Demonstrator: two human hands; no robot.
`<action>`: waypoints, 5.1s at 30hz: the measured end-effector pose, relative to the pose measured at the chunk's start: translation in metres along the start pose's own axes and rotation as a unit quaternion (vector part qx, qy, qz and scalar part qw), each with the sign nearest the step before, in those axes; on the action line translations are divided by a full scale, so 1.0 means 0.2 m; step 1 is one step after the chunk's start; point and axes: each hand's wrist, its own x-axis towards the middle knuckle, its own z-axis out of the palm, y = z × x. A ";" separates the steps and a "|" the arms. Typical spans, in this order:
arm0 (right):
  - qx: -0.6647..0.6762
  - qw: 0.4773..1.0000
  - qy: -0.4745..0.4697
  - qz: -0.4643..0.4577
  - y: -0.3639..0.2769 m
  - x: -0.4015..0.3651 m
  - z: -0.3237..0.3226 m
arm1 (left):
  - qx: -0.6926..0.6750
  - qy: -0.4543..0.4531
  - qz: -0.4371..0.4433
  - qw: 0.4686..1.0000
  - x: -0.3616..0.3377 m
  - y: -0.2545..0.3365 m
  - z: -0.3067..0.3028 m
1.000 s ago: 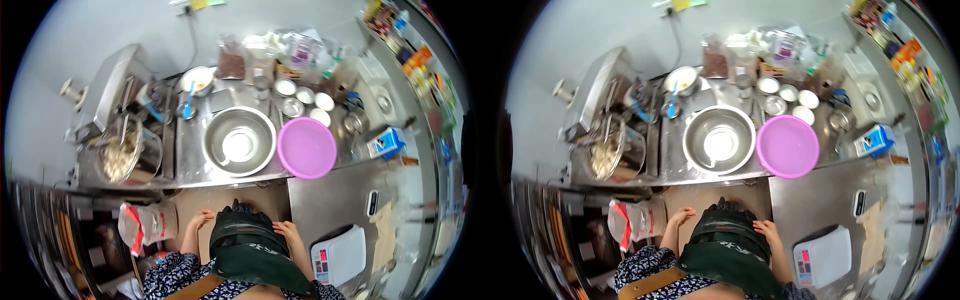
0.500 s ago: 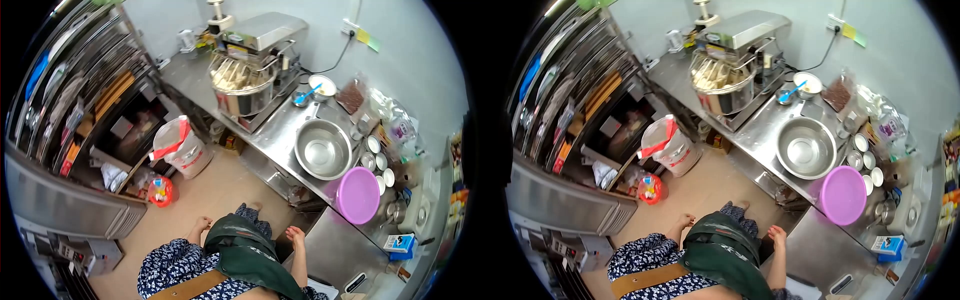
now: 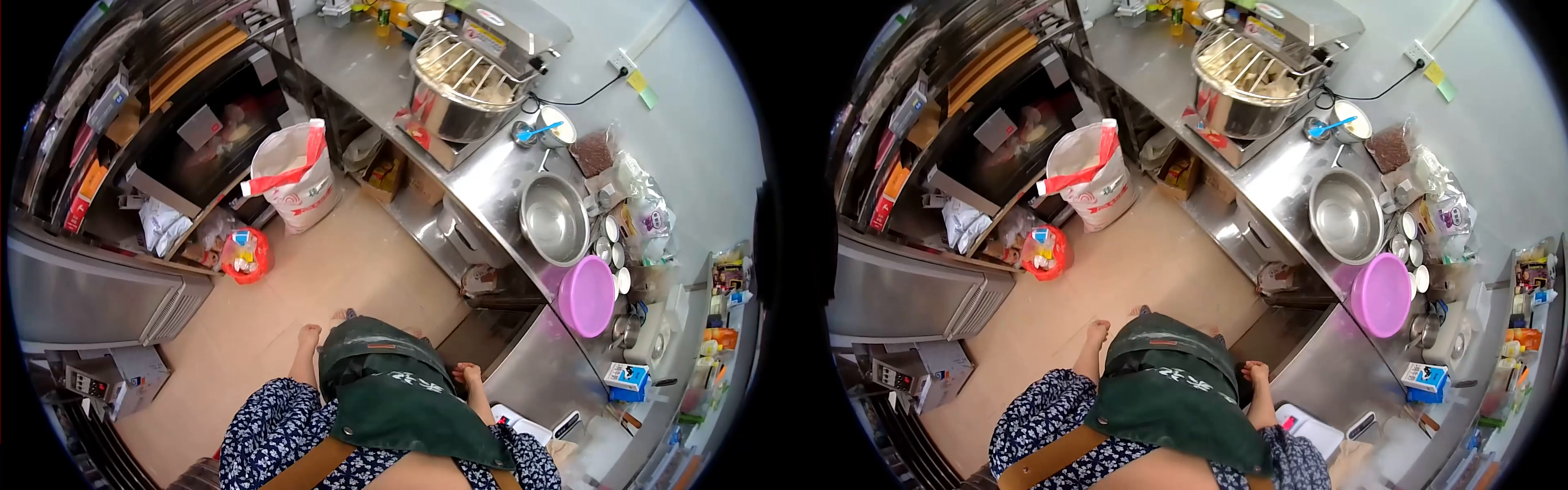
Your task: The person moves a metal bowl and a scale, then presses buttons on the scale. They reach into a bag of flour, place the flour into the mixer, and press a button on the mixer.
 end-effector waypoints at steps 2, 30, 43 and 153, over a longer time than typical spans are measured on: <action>0.013 0.999 0.015 0.029 0.02 -0.10 0.07 | -0.035 -0.032 -0.007 0.999 0.07 0.03 -0.07; -0.212 0.965 -0.021 -0.152 -0.48 -0.50 0.95 | -0.250 -0.121 -0.221 0.935 -0.01 -0.60 -0.84; -0.024 0.998 0.050 -0.031 0.11 -0.38 0.64 | -0.081 -0.143 -0.123 0.979 0.34 -0.12 -0.81; 0.375 0.830 -0.340 -0.234 -1.95 -0.44 1.27 | -0.277 -0.299 0.107 0.907 0.54 2.20 -0.44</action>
